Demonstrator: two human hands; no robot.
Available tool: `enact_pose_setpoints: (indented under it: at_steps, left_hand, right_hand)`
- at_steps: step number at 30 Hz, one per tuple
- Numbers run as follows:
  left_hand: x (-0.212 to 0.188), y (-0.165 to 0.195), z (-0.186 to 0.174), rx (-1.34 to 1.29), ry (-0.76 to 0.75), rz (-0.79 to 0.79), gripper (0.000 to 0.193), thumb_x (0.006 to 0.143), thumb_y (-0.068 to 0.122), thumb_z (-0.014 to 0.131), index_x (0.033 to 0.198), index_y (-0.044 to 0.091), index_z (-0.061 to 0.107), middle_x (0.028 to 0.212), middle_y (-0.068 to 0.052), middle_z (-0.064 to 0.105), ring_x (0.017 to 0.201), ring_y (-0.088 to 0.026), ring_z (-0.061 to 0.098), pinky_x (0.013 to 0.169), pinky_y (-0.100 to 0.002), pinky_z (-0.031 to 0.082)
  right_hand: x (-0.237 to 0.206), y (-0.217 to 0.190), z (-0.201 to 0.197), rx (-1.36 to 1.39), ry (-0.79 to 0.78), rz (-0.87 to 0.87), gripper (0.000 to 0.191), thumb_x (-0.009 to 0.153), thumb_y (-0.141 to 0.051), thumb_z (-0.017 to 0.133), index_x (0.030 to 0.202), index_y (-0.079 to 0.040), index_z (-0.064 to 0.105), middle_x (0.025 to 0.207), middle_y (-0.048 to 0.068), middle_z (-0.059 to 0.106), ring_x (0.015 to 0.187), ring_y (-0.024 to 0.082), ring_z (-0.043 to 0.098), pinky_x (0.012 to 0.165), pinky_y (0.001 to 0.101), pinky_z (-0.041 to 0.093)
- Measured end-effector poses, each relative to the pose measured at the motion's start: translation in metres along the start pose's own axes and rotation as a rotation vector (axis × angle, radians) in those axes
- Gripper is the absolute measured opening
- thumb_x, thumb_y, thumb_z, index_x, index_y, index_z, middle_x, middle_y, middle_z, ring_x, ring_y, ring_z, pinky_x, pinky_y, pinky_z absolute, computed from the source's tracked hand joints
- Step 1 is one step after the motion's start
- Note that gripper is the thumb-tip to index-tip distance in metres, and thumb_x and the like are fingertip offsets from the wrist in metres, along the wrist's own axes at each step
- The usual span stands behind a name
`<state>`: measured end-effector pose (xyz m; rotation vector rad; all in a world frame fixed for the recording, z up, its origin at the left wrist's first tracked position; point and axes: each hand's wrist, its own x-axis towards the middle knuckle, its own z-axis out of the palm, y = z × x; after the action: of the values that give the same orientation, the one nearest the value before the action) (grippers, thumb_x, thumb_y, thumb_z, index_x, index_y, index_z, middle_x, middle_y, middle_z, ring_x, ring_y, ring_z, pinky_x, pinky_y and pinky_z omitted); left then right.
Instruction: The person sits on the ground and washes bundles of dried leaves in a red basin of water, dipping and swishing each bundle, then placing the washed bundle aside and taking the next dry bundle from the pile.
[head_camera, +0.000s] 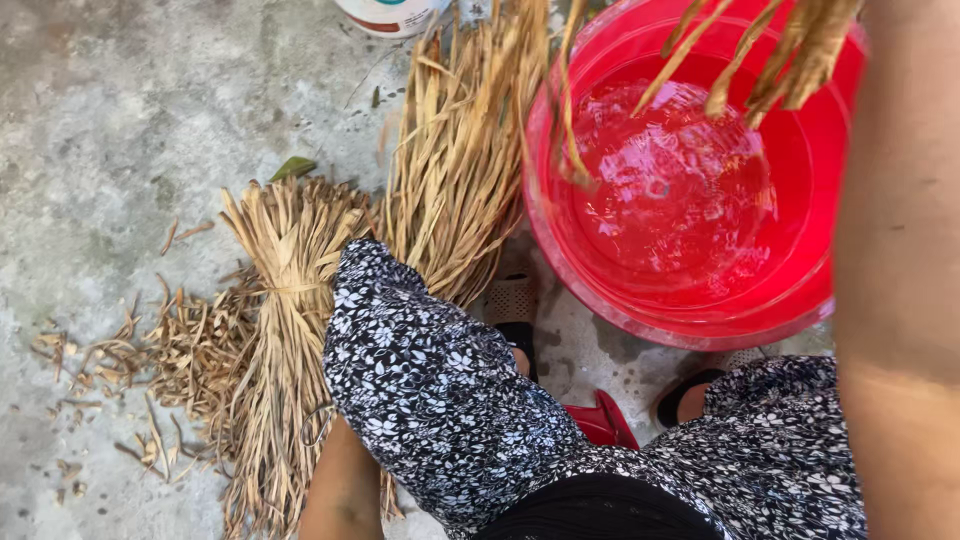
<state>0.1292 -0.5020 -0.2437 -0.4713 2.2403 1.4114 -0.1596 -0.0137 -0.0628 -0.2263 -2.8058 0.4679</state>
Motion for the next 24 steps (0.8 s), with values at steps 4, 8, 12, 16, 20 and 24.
enact_pose_setpoints:
  at_steps: [4,8,12,16,20,24]
  left_hand:
    - [-0.009,-0.014,-0.007,0.129,-0.048,-0.114,0.077,0.077,0.015,0.075,0.15,0.012,0.053,0.147,-0.017,0.056,0.131,-0.031,0.054,0.108,-0.041,0.042]
    - [-0.005,-0.01,-0.045,0.291,-0.041,-0.107,0.077,0.076,0.016,0.075,0.15,0.012,0.053,0.148,-0.018,0.056,0.133,-0.033,0.053,0.109,-0.042,0.042]
    - [0.013,0.033,-0.106,0.508,0.042,0.117,0.078,0.076,0.017,0.075,0.15,0.013,0.053,0.149,-0.019,0.055,0.134,-0.035,0.053,0.109,-0.043,0.042]
    - [0.019,0.137,-0.152,0.742,0.08,0.446,0.079,0.075,0.018,0.075,0.151,0.014,0.053,0.151,-0.019,0.055,0.135,-0.036,0.052,0.11,-0.044,0.041]
    - [-0.001,0.257,-0.126,0.75,0.144,0.388,0.065,0.088,0.026,0.08,0.148,0.016,0.057,0.137,-0.019,0.063,0.121,-0.033,0.064,0.098,-0.045,0.052]
    - [0.009,0.336,-0.04,0.599,-0.129,0.842,0.057,0.09,0.028,0.074,0.143,0.011,0.059,0.141,-0.016,0.063,0.117,-0.029,0.068,0.1,-0.04,0.053]
  right_hand:
    - [-0.02,0.045,-0.01,0.099,0.087,0.186,0.055,0.092,-0.037,0.08,0.133,-0.01,0.055,0.119,0.017,0.061,0.097,0.033,0.064,0.074,0.0479,0.055]
    - [-0.014,0.104,-0.056,0.244,0.084,0.33,0.076,0.088,-0.043,0.084,0.144,-0.009,0.046,0.133,0.016,0.056,0.107,0.032,0.061,0.078,0.0477,0.054]
    - [-0.053,0.168,-0.048,0.451,-0.207,0.479,0.097,0.083,-0.048,0.087,0.155,-0.009,0.036,0.147,0.016,0.052,0.118,0.031,0.058,0.083,0.0475,0.054]
    - [-0.148,0.201,0.024,0.421,-0.282,0.814,0.096,0.085,-0.05,0.086,0.157,-0.007,0.039,0.145,0.02,0.057,0.114,0.032,0.064,0.084,0.0423,0.054]
    - [-0.206,0.194,0.065,0.323,0.121,0.906,0.07,0.091,-0.042,0.084,0.14,-0.001,0.056,0.128,0.022,0.067,0.111,0.031,0.067,0.092,0.0417,0.053]
    - [-0.218,0.158,0.074,0.354,-0.095,0.756,0.078,0.091,-0.036,0.075,0.15,-0.002,0.038,0.126,0.026,0.063,0.114,0.039,0.063,0.093,0.0453,0.049]
